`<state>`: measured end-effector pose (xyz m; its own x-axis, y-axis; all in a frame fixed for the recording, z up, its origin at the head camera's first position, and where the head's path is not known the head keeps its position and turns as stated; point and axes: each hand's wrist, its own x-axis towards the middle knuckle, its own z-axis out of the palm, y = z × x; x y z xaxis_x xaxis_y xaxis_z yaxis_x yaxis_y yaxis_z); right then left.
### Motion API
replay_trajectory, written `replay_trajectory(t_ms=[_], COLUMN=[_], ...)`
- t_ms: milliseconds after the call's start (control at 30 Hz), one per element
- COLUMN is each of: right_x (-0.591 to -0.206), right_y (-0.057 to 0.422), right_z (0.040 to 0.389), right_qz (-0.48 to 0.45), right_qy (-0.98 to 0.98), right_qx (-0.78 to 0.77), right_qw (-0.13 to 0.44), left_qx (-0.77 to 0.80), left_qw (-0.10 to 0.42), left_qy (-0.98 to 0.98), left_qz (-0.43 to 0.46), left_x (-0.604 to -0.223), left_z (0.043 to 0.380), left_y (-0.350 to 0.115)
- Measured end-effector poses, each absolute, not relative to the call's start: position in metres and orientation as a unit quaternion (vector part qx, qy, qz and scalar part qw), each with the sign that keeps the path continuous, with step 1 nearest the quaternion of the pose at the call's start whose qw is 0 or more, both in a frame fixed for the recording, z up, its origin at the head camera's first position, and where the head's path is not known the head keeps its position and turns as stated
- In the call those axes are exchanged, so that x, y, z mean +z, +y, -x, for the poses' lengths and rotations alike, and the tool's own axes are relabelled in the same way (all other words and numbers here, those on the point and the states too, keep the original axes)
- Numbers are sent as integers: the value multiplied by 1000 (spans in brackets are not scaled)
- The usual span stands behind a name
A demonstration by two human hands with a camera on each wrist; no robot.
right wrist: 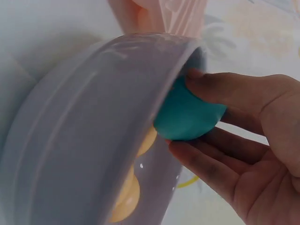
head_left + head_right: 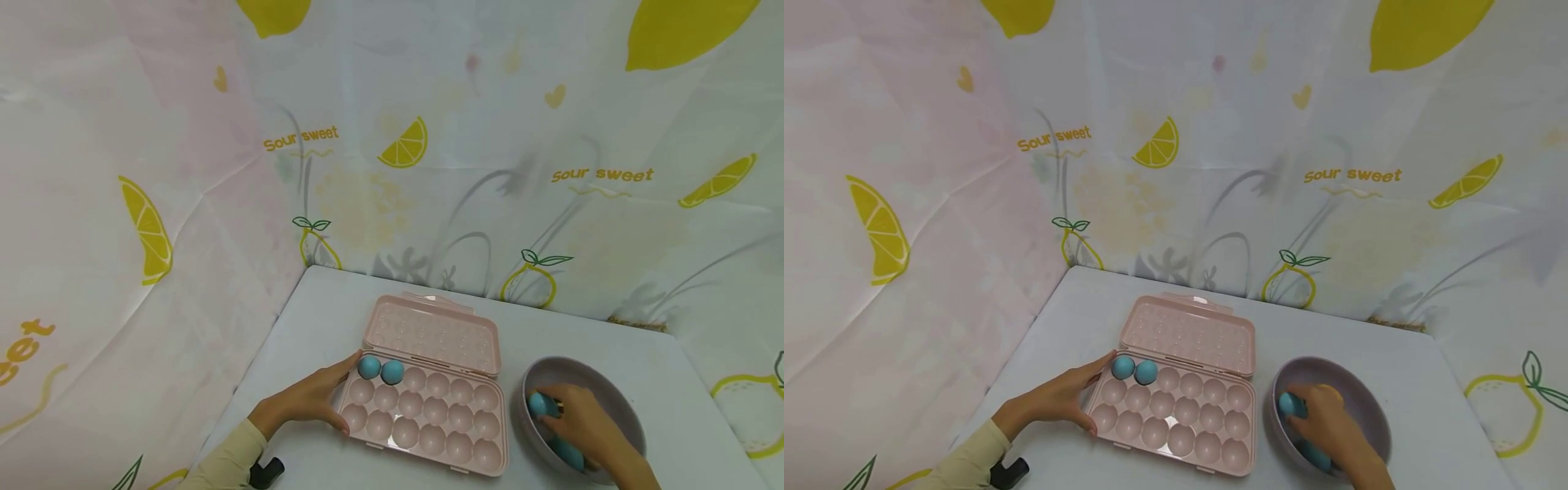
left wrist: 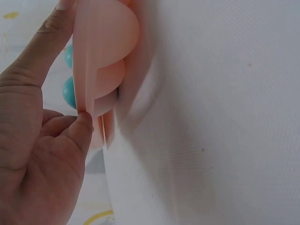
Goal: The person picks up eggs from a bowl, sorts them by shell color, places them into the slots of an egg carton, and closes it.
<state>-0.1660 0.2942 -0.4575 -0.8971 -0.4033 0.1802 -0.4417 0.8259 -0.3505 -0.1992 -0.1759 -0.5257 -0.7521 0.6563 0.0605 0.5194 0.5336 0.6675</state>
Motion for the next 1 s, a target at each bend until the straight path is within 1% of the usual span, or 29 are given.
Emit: replay_trajectory(t_ms=[100,267,333,433,500,600,733,833,1000], right_x=[-450,-440,-438,-436,-435,-434,-433,-434,-434], right_y=[291,284,280,272,266,254,239,229,214], right_z=[166,166,166,167,169,170,175,180,185], right_qz=[-201,-164,-165,-174,-181,-161,-173,-213,-242], right_qy=[-957,-962,-960,-954,-950,-954,-946,-927,-912], right_qx=[206,204,206,216,222,219,240,277,304], right_qw=[44,74,96,114,123,123,136,135,128], left_qx=[347,351,349,345,346,350,351,350,354], left_qw=[99,100,99,97,97,98,100,100,103], left_qy=[868,864,865,867,867,865,864,864,865], left_qz=[-341,-347,-347,-345,-345,-346,-347,-347,-341], left_x=[-526,-525,-524,-524,-523,-523,-524,-525,-524], left_z=[199,199,199,199,199,198,198,197,197], left_y=[-176,-175,-175,-176,-176,-176,-176,-176,-176])
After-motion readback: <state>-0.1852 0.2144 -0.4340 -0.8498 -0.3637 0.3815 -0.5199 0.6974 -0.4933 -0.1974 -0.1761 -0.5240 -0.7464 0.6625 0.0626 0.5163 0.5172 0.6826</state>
